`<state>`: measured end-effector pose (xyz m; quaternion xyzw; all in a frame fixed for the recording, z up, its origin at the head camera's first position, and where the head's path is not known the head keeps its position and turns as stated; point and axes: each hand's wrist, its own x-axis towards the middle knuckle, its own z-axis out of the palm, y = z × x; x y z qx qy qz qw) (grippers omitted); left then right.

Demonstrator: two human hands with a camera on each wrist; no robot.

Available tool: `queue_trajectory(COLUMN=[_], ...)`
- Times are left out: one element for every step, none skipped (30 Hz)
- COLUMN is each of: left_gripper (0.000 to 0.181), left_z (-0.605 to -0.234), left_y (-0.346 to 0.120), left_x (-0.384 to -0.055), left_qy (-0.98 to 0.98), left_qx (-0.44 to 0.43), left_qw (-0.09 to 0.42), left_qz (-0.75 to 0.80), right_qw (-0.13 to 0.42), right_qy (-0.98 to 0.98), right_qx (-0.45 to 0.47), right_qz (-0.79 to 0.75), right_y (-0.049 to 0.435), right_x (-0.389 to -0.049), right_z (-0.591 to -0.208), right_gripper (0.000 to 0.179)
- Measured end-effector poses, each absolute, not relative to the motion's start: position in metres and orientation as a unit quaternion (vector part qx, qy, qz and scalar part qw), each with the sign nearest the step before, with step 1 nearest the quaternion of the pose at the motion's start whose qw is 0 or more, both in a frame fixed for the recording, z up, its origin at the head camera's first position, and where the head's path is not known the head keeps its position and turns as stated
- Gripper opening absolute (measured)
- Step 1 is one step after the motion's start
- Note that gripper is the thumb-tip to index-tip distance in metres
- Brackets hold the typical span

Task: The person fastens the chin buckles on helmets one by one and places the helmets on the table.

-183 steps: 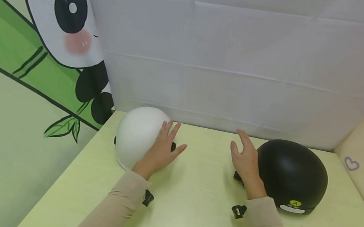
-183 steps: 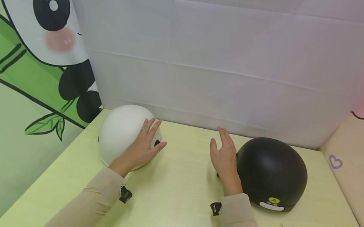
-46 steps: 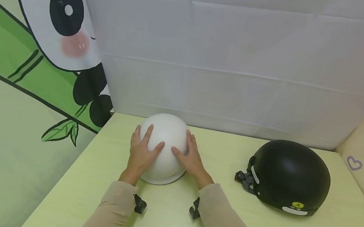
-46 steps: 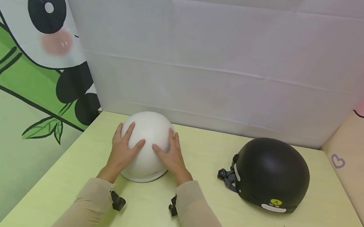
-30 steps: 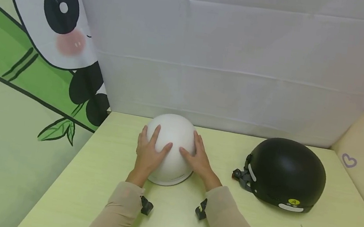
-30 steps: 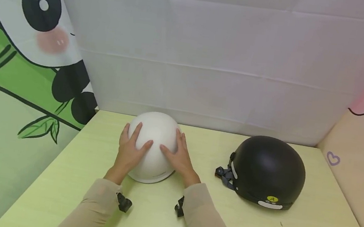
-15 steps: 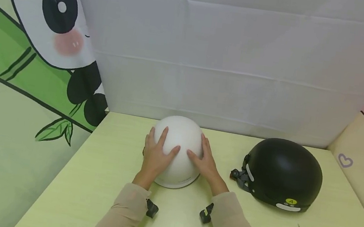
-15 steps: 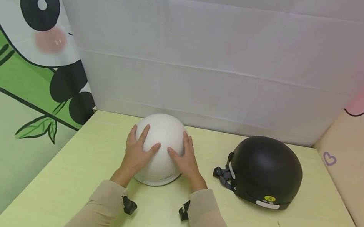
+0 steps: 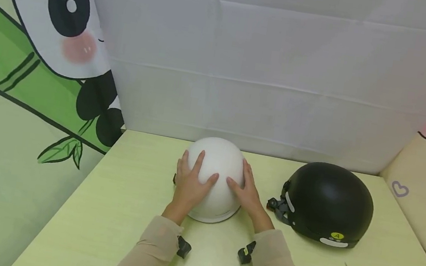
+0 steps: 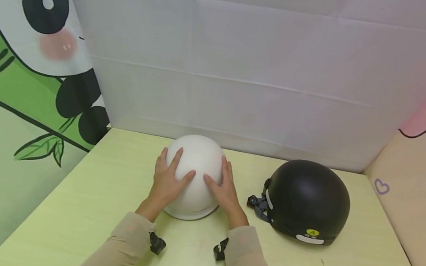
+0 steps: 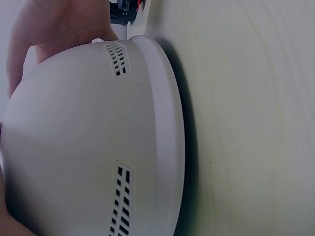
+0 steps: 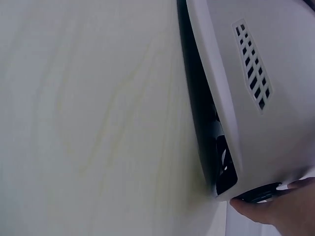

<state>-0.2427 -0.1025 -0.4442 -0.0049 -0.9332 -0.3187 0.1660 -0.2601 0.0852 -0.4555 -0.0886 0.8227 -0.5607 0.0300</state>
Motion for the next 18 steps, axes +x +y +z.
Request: queue_trajectory(left_gripper=[0.078, 0.078, 0.079, 0.079, 0.079, 0.079, 0.079, 0.079, 0.079, 0.079, 0.078, 0.079, 0.079, 0.079, 0.079, 0.079, 0.079, 0.08], left_z=[-0.444, -0.445, -0.445, -0.445, -0.445, -0.444, -0.444, -0.444, -0.444, -0.444, -0.444, -0.445, -0.445, -0.446, -0.446, -0.447, -0.447, -0.447], left_y=[-0.101, -0.099, -0.097, -0.095, -0.094, -0.092, -0.091, -0.089, -0.088, -0.087, -0.085, -0.084, -0.083, -0.082, -0.081, -0.08, -0.079, -0.078], left_x=[-0.243, -0.242, -0.242, -0.242, -0.242, -0.241, -0.241, -0.241, -0.241, -0.241, -0.241, -0.241, -0.241, -0.241, -0.241, -0.241, -0.24, -0.24], left_qy=[-0.933, -0.932, -0.932, -0.932, -0.931, -0.931, -0.93, -0.93, -0.93, -0.929, -0.93, -0.93, -0.931, -0.93, -0.93, -0.93, -0.93, -0.929], left_qx=[-0.006, -0.008, -0.009, -0.01, -0.011, -0.013, -0.014, -0.015, -0.016, -0.016, -0.016, -0.016, -0.016, -0.017, -0.018, -0.019, -0.021, -0.023], left_qw=[0.166, 0.166, 0.166, 0.167, 0.166, 0.166, 0.166, 0.166, 0.165, 0.166, 0.165, 0.166, 0.166, 0.167, 0.167, 0.167, 0.166, 0.166], left_qz=[-0.32, -0.321, -0.321, -0.322, -0.324, -0.326, -0.327, -0.328, -0.329, -0.33, -0.329, -0.328, -0.326, -0.327, -0.326, -0.326, -0.328, -0.33], right_qw=[0.031, 0.03, 0.031, 0.03, 0.028, 0.028, 0.027, 0.026, 0.026, 0.025, 0.026, 0.026, 0.024, 0.023, 0.022, 0.021, 0.021, 0.021], right_qy=[0.822, 0.821, 0.82, 0.82, 0.819, 0.819, 0.818, 0.818, 0.819, 0.819, 0.818, 0.818, 0.817, 0.815, 0.813, 0.81, 0.808, 0.806], right_qx=[-0.089, -0.09, -0.091, -0.092, -0.095, -0.094, -0.094, -0.093, -0.093, -0.092, -0.092, -0.091, -0.095, -0.098, -0.102, -0.105, -0.109, -0.111], right_qz=[-0.562, -0.563, -0.564, -0.564, -0.565, -0.566, -0.566, -0.566, -0.566, -0.566, -0.567, -0.568, -0.568, -0.571, -0.573, -0.577, -0.579, -0.581], right_y=[0.087, 0.089, 0.091, 0.092, 0.094, 0.095, 0.097, 0.098, 0.099, 0.101, 0.102, 0.103, 0.104, 0.105, 0.106, 0.108, 0.109, 0.111], right_x=[-0.26, -0.26, -0.26, -0.26, -0.26, -0.26, -0.259, -0.259, -0.259, -0.259, -0.259, -0.259, -0.258, -0.258, -0.258, -0.258, -0.258, -0.258], right_z=[-0.456, -0.457, -0.457, -0.457, -0.458, -0.458, -0.458, -0.458, -0.458, -0.458, -0.458, -0.458, -0.458, -0.459, -0.459, -0.46, -0.46, -0.461], right_gripper=[0.083, 0.083, 0.083, 0.083, 0.083, 0.083, 0.083, 0.083, 0.083, 0.083, 0.083, 0.083, 0.083, 0.083, 0.083, 0.083, 0.083, 0.083])
